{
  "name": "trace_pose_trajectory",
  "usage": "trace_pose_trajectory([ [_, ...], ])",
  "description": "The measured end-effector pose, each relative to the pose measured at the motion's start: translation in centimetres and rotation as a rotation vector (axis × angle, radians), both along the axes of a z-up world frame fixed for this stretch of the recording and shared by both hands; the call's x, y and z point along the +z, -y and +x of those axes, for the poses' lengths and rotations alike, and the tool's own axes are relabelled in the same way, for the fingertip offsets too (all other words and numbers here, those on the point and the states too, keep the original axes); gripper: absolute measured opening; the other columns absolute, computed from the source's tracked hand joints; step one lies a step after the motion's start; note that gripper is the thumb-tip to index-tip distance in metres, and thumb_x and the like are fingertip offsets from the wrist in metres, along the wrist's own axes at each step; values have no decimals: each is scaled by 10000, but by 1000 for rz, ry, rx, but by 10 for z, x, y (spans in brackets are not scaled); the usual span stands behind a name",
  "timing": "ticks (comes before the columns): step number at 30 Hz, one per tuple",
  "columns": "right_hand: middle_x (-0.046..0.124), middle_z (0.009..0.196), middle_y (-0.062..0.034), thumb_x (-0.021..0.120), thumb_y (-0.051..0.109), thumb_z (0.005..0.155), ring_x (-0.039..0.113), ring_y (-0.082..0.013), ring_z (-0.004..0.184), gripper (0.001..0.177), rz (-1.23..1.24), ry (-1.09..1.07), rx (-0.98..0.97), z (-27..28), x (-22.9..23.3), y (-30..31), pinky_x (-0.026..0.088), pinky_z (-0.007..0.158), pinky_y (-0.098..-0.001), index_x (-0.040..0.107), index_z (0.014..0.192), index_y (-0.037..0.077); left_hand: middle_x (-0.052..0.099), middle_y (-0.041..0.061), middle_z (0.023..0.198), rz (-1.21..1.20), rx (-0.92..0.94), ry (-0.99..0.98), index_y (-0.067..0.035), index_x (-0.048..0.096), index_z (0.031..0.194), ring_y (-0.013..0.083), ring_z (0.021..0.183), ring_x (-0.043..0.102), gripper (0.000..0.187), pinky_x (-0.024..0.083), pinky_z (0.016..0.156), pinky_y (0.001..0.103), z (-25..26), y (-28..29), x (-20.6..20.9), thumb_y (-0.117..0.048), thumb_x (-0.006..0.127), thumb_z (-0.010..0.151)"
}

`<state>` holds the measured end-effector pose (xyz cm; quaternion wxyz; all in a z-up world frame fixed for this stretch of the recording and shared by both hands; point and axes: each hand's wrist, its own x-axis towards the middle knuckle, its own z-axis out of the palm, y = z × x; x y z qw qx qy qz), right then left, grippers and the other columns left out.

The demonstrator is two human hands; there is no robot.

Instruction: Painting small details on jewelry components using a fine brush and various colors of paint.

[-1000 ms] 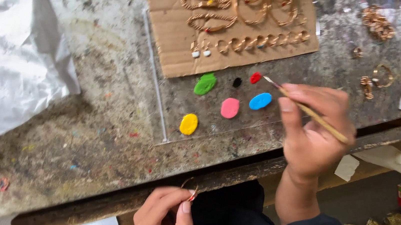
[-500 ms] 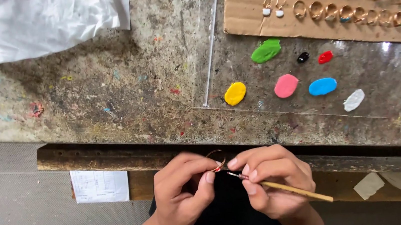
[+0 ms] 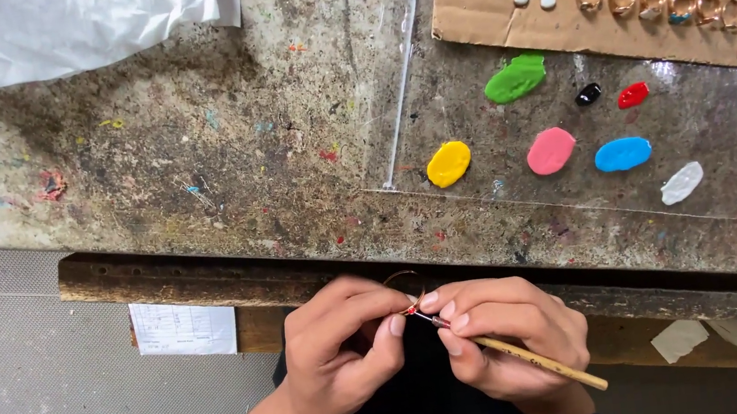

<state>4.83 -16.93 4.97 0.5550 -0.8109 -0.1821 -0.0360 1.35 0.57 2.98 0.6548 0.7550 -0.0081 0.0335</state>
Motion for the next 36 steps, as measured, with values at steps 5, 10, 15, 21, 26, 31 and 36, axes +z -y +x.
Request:
trace_pose_trajectory([
  [5, 723, 819, -141, 692, 112, 885, 831, -229, 732, 91, -5, 16, 25, 1, -3, 2, 698, 707, -227, 620, 856, 64, 705, 100, 872, -8, -9, 11, -22, 715, 993, 149, 674, 646, 109, 510, 578, 225, 0, -1, -3, -84, 635, 954],
  [10, 719, 828, -144, 689, 120, 896, 834, -227, 739, 98, 14, 5, 5, 0, -5, 1, 705, 710, -223, 605, 889, 70, 704, 103, 874, -8, -18, 5, -24, 716, 997, 141, 651, 632, 115, 505, 562, 219, 0, -2, -3, -90, 633, 953],
  [15, 709, 825, -150, 681, 121, 902, 838, -237, 724, 97, 25, 22, 18, 0, -8, 2, 711, 695, -220, 603, 893, 64, 698, 107, 856, -14, -14, 10, -12, 711, 984, 151, 647, 631, 137, 502, 561, 227, 0, -1, -4, -111, 617, 966],
  [21, 711, 816, -130, 690, 104, 885, 830, -221, 728, 90, 27, 29, 27, 2, -9, 3, 715, 698, -220, 614, 854, 67, 703, 112, 879, -26, -28, 5, -12, 710, 1003, 154, 665, 641, 149, 510, 572, 229, 0, -2, -6, -121, 614, 974],
  [26, 697, 810, -113, 675, 106, 902, 840, -217, 715, 88, 36, 35, 20, 1, -12, 4, 708, 668, -205, 594, 881, 78, 705, 117, 871, -27, -27, 9, -9, 710, 989, 161, 672, 654, 158, 520, 578, 231, 2, -2, -5, -130, 609, 976],
  [31, 701, 816, -111, 678, 109, 900, 841, -220, 719, 87, 42, 33, 28, 1, -13, 5, 711, 673, -210, 601, 872, 78, 704, 118, 875, -25, -28, -2, -12, 710, 989, 160, 671, 655, 150, 516, 568, 227, 2, -1, -5, -126, 614, 972],
  [36, 692, 817, -113, 680, 98, 892, 839, -233, 715, 91, 66, 29, 37, 1, -15, 6, 731, 679, -233, 611, 841, 65, 709, 124, 886, -28, -34, 3, -12, 710, 994, 172, 690, 672, 162, 535, 600, 236, 1, -1, -8, -137, 608, 976],
])
